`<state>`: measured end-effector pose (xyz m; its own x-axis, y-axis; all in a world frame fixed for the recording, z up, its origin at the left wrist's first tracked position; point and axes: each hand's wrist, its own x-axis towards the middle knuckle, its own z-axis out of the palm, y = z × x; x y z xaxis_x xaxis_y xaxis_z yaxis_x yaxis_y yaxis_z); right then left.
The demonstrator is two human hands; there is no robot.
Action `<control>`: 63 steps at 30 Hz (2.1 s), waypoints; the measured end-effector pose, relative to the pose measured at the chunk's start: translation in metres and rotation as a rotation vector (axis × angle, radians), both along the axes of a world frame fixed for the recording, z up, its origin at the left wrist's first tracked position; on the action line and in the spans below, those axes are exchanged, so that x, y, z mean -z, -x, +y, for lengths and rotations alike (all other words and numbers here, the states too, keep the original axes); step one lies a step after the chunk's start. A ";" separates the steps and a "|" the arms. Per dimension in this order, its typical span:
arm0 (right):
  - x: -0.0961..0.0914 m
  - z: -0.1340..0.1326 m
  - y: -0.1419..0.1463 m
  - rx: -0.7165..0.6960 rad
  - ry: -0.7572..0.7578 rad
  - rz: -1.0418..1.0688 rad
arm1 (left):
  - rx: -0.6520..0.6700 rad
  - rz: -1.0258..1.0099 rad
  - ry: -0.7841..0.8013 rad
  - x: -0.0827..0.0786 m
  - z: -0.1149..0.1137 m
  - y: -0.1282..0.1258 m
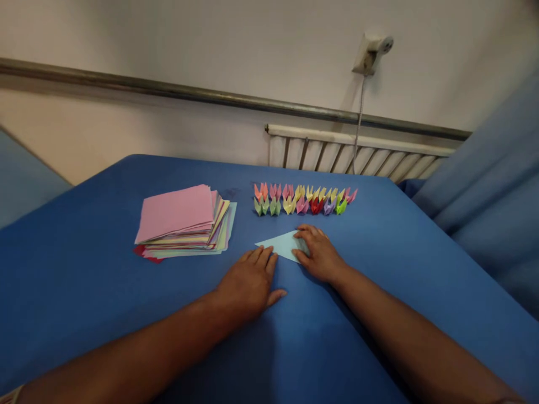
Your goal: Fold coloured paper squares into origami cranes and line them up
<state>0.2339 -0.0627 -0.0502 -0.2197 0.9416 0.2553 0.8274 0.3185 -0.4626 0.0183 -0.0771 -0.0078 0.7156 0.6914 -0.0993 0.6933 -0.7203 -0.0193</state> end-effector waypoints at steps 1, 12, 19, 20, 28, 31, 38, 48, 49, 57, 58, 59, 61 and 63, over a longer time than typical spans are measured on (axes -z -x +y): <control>0.000 0.000 0.000 0.019 0.021 -0.022 | -0.021 0.014 -0.016 -0.004 -0.001 0.000; -0.008 0.002 -0.002 0.070 0.130 -0.135 | 0.069 -0.161 -0.161 -0.006 0.010 -0.001; -0.019 0.004 -0.022 -0.060 0.317 -0.149 | 0.147 -0.120 0.100 0.015 0.013 0.002; -0.022 0.004 -0.026 -0.072 0.353 -0.154 | 0.140 -0.121 0.107 0.014 0.014 0.002; -0.032 0.006 -0.068 -0.001 0.488 -0.210 | 0.140 -0.152 0.133 0.010 0.016 0.004; -0.026 0.011 -0.066 -0.058 0.362 -0.068 | 0.147 -0.158 0.132 0.011 0.016 0.005; 0.000 0.024 -0.029 0.173 0.274 0.451 | 0.223 -0.198 0.110 0.010 0.017 0.005; 0.005 0.019 -0.019 0.064 0.357 0.702 | 0.298 -0.466 0.149 -0.002 0.015 0.001; 0.004 0.018 -0.018 0.038 0.376 0.717 | 0.234 -0.514 0.110 -0.003 0.016 0.002; -0.027 0.005 -0.008 -0.070 0.385 0.976 | -0.110 -0.711 0.114 -0.007 0.027 0.006; -0.031 0.003 -0.007 -0.067 0.392 1.021 | -0.140 -0.724 0.168 -0.007 0.027 0.005; -0.034 0.001 -0.007 -0.061 0.400 1.056 | -0.176 -0.741 0.222 -0.008 0.027 0.005; -0.038 -0.001 -0.010 -0.066 0.432 1.109 | -0.275 -0.813 0.311 -0.008 0.028 0.005; -0.039 -0.001 -0.015 -0.134 0.468 1.165 | -0.390 -0.957 0.392 -0.008 0.031 0.004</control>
<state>0.2491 -0.0642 -0.0112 -0.1897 0.9818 0.0099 -0.1723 -0.0234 -0.9848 0.0140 -0.0462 0.0005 0.3540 0.9279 0.1173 0.4805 -0.2880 0.8284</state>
